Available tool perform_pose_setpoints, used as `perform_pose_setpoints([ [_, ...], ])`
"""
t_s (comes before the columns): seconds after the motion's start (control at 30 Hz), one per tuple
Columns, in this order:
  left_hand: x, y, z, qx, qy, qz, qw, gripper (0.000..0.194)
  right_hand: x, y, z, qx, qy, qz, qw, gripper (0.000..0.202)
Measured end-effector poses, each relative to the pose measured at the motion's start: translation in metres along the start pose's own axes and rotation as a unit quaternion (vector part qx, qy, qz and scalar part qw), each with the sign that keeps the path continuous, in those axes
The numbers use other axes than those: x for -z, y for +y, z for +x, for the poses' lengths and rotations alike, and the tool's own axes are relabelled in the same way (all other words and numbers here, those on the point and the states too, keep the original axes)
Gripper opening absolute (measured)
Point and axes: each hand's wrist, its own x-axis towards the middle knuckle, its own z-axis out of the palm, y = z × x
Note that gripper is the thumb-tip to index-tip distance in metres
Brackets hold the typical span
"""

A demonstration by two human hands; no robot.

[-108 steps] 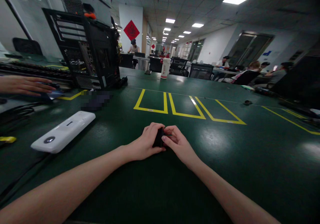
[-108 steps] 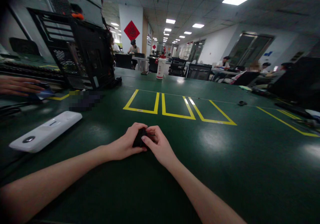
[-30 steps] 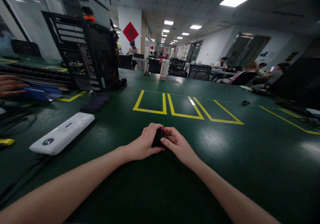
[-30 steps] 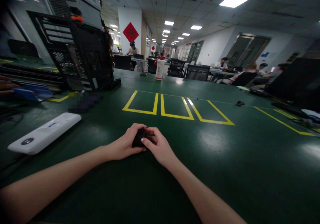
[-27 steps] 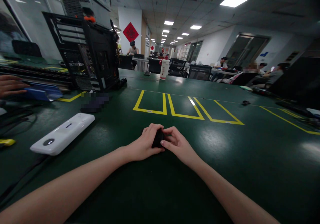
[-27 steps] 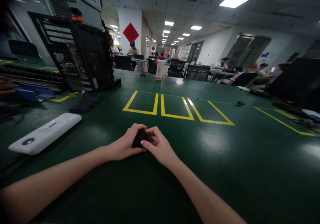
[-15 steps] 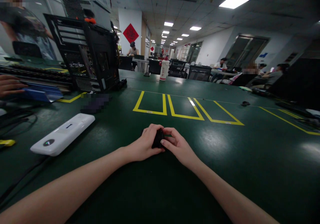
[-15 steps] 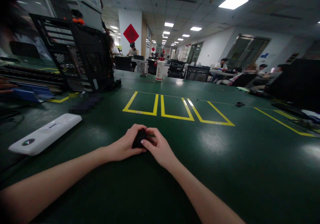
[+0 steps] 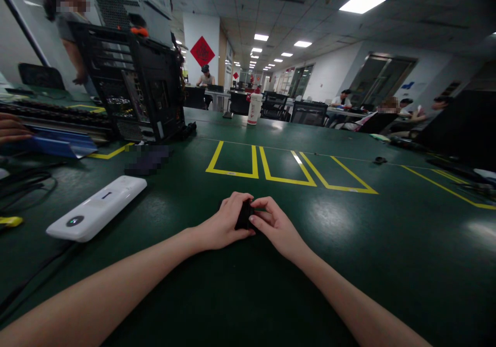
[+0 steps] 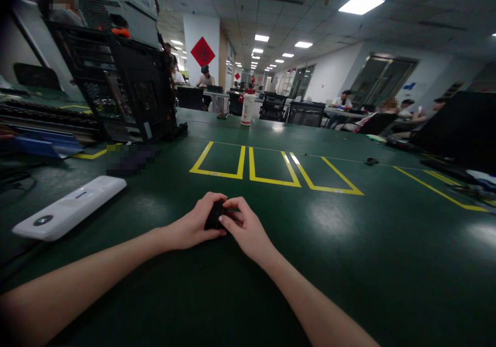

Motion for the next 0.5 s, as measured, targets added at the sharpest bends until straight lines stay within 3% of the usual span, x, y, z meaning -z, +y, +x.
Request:
perform_pose_setpoints([
  [0.27, -0.0005, -0.0001, -0.0008, 0.000, 0.004, 0.001, 1.000, 0.057, 0.0029, 0.0006, -0.0022, -0.012, -0.035, 0.020, 0.999, 0.022],
  [0.5, -0.0024, -0.0031, 0.0012, -0.014, 0.007, 0.014, 1.000, 0.059, 0.0013, 0.0069, 0.0019, 0.004, 0.002, 0.008, 1.000, 0.019],
])
